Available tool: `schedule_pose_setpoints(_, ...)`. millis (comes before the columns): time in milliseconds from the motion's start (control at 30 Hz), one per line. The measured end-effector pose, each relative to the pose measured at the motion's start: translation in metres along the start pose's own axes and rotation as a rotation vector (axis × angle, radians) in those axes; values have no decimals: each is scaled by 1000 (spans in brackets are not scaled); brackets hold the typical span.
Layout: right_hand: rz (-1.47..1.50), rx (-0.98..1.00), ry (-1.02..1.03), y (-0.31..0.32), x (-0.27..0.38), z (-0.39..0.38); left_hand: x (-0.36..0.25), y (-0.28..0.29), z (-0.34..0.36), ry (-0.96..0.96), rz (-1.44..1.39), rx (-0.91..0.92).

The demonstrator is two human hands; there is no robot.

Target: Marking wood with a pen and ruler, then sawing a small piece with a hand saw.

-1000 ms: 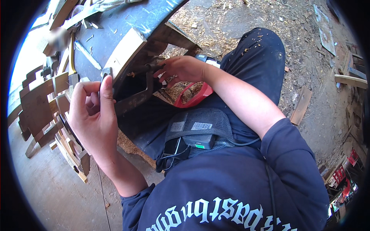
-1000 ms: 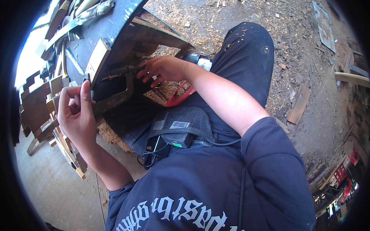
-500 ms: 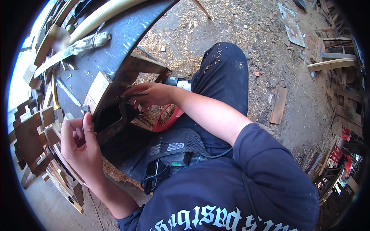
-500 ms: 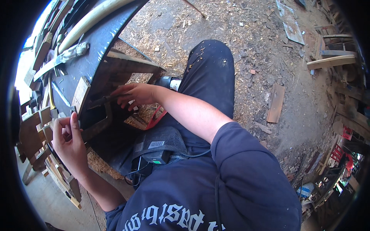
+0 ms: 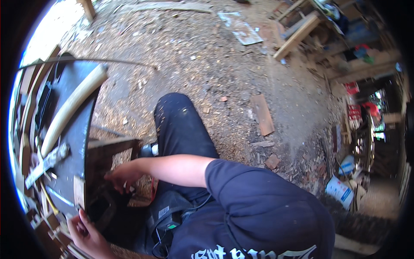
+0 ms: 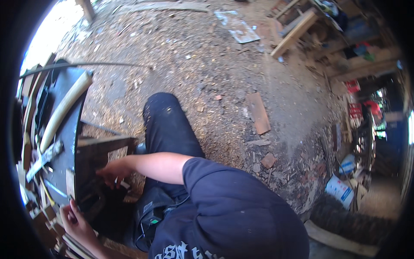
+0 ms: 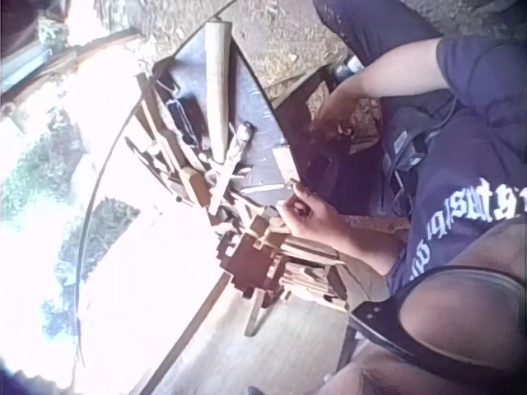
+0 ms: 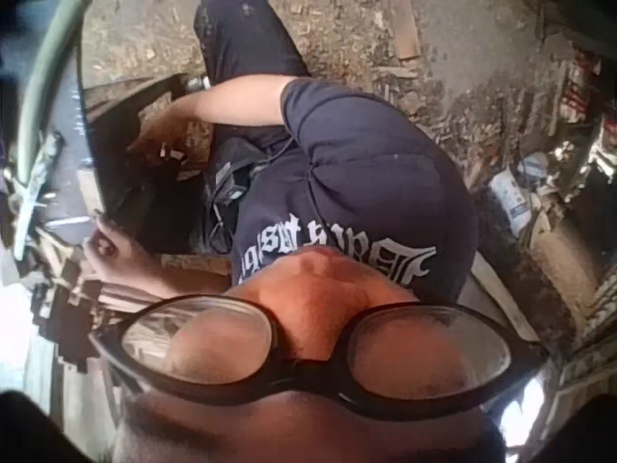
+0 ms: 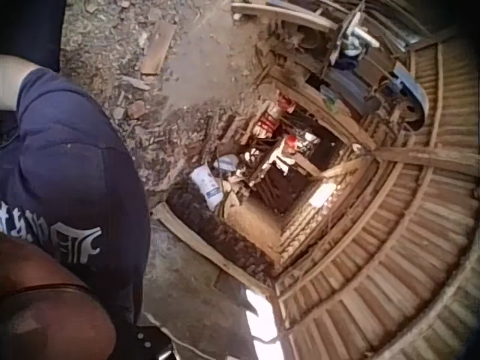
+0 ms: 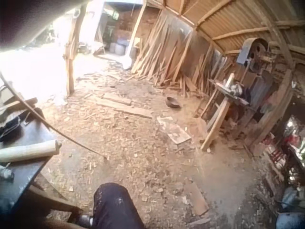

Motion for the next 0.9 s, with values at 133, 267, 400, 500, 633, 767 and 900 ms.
schedule_pose_setpoints(133,18,-124,61,16,-4,-11,-55,-6,19,-138,213,42)
schedule_pose_setpoints(267,36,-216,344,17,6,-19,-54,-2,18,-129,124,-64)
schedule_pose_setpoints(400,-106,-64,281,16,3,-11,-56,-6,21,-196,147,-44)
schedule_pose_setpoints(500,-189,43,42,17,-13,13,-56,-1,21,-104,90,-51)
schedule_pose_setpoints(633,-133,-226,278,11,5,-12,-60,3,25,-169,223,-64)
schedule_pose_setpoints(767,-223,-152,283,29,6,-6,-49,-5,25,-63,79,19)
schedule_pose_setpoints(900,-153,-350,576,2,25,-42,-44,2,19,-93,110,-48)
Point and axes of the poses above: each hand's wrist, its own z-axis towards the middle knuckle, its own y-axis out of the back of the hand, x = y × z, the point moved 7 cm from there along z, towards the middle knuckle, and after that the axes turned 14 degrees about -y, right-handed, at the moved point
